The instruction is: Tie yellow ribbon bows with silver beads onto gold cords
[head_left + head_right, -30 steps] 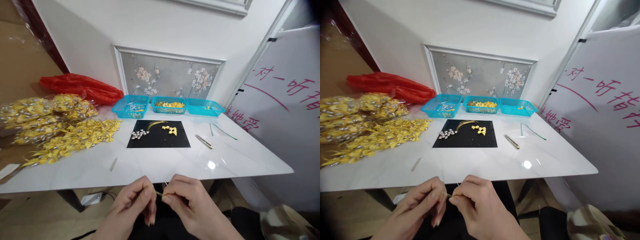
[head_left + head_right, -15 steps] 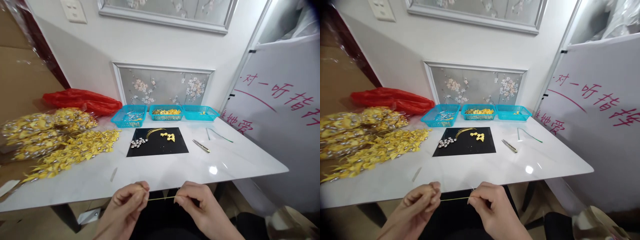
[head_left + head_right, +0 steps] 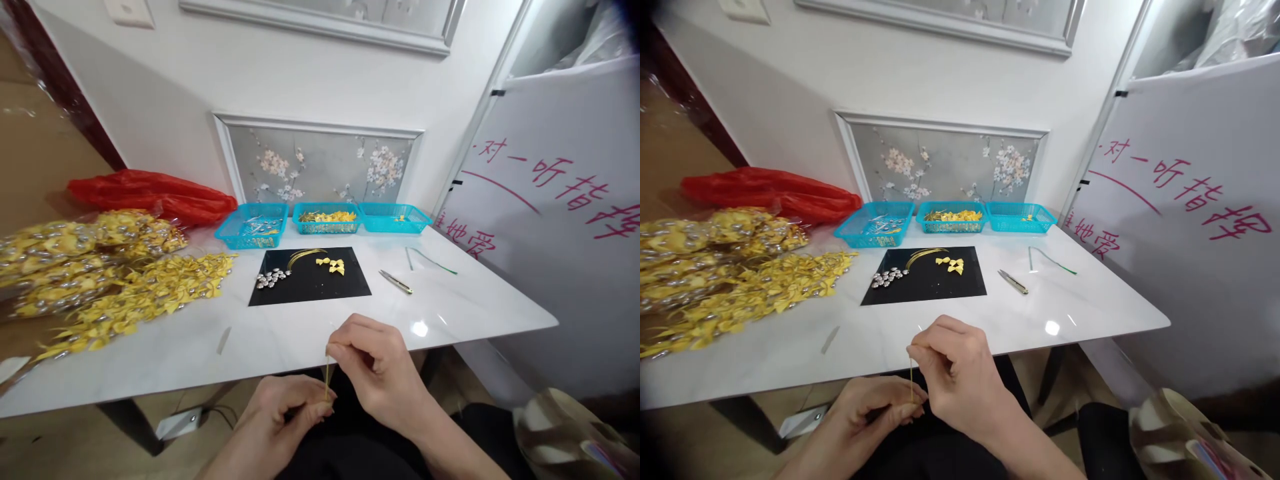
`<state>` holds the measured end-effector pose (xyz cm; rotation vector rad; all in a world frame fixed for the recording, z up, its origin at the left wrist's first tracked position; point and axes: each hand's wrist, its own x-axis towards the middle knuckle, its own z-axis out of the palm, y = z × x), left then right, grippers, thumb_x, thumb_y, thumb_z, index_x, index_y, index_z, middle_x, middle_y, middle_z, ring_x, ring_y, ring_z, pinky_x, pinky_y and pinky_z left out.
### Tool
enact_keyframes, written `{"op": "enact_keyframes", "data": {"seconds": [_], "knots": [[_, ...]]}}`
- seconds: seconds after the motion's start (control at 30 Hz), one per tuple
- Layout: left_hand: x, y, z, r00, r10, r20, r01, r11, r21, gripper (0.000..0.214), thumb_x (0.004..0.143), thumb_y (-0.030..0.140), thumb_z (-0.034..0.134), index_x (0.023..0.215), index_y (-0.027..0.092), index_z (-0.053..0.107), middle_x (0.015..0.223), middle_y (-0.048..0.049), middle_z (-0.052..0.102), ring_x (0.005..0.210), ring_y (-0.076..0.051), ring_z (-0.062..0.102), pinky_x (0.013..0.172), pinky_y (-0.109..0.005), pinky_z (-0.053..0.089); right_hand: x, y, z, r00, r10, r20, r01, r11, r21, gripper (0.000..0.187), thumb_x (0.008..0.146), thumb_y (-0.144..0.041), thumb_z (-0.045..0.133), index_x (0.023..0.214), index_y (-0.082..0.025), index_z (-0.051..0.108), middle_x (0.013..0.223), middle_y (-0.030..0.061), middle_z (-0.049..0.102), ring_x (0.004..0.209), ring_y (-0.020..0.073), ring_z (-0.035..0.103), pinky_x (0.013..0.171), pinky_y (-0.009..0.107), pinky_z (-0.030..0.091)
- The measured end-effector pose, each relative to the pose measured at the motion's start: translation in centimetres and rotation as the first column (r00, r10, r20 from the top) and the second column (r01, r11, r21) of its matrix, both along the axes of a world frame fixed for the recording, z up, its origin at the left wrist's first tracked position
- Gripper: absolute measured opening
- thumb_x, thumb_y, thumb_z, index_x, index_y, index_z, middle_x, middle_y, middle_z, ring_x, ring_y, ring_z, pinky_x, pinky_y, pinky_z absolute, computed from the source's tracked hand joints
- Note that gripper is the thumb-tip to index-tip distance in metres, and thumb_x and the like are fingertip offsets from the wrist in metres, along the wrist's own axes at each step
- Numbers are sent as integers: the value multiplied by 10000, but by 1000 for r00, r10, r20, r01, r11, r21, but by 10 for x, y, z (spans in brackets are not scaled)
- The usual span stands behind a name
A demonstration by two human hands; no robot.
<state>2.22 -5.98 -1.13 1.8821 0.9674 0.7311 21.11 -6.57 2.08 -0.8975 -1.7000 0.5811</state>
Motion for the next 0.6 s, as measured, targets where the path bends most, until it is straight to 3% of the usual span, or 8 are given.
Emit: {"op": "enact_keyframes", "data": {"seconds": [0.23, 0.6], "knots": [[-4, 12, -7, 976, 193, 102, -189, 981, -50, 130, 781, 234, 718, 676, 210, 790, 795, -63, 814, 756, -224, 737, 713, -286, 554, 3, -7, 1, 1000, 14, 4, -14, 1000, -9, 210, 913, -113, 544, 733, -154, 644, 685, 11, 562, 593, 112, 520, 527, 235, 358], [-9, 15, -7, 928, 325, 181, -304, 943, -136, 162, 703, 246, 810, 579, 199, 718, 694, -22, 746, 669, -176, 649, 652, -260, 504, 6, -10, 0, 999, 28, 35, -26, 998, -53, 230, 930, -140, 537, 721, -164, 628, 674, 2, 539, 587, 110, 497, 523, 242, 338]]}}
